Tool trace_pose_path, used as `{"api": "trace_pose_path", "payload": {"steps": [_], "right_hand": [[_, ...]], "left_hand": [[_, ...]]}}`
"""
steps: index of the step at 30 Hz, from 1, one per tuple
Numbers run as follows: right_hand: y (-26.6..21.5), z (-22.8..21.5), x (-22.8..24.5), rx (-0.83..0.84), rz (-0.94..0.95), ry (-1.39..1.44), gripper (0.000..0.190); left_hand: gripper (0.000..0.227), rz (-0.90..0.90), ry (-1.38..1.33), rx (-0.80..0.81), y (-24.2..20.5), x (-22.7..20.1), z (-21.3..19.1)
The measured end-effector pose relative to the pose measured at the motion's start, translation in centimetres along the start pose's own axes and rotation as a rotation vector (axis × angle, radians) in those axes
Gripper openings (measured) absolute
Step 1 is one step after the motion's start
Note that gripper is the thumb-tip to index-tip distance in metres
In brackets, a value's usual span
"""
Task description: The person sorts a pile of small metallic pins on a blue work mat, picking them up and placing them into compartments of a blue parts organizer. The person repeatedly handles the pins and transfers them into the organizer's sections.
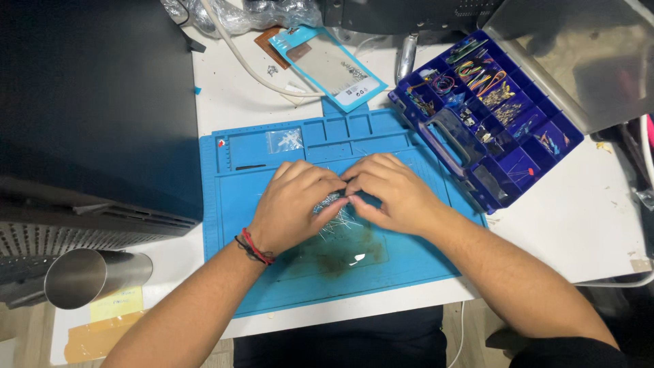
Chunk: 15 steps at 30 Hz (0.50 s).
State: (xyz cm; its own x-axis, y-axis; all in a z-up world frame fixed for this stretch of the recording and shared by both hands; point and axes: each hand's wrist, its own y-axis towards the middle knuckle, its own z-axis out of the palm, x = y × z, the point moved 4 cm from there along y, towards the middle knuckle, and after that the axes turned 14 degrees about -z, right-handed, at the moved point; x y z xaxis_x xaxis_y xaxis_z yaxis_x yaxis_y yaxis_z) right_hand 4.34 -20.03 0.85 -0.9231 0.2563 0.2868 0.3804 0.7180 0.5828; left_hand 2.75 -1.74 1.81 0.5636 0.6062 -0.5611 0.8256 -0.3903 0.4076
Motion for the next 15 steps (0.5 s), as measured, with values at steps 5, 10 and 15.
{"api": "trace_pose_path", "payload": {"steps": [5, 10, 15], "right_hand": [[0.04, 0.18, -0.30, -0.047, 0.038, 0.037, 0.010], [0.24, -0.14, 0.13, -0.117, 0.048, 0.086, 0.007], [0.15, -0.48, 0.13, -0.253, 0.045, 0.144, 0.005]], "left_hand": [[0.010, -0.029, -0.079, -0.033, 0.00, 0.33, -0.27], [0.005, -0.073, -0.199, -0.060, -0.06, 0.63, 0.13], [0.005, -0.114, -0.319, -0.109, -0.15, 0.77, 0.50]]}}
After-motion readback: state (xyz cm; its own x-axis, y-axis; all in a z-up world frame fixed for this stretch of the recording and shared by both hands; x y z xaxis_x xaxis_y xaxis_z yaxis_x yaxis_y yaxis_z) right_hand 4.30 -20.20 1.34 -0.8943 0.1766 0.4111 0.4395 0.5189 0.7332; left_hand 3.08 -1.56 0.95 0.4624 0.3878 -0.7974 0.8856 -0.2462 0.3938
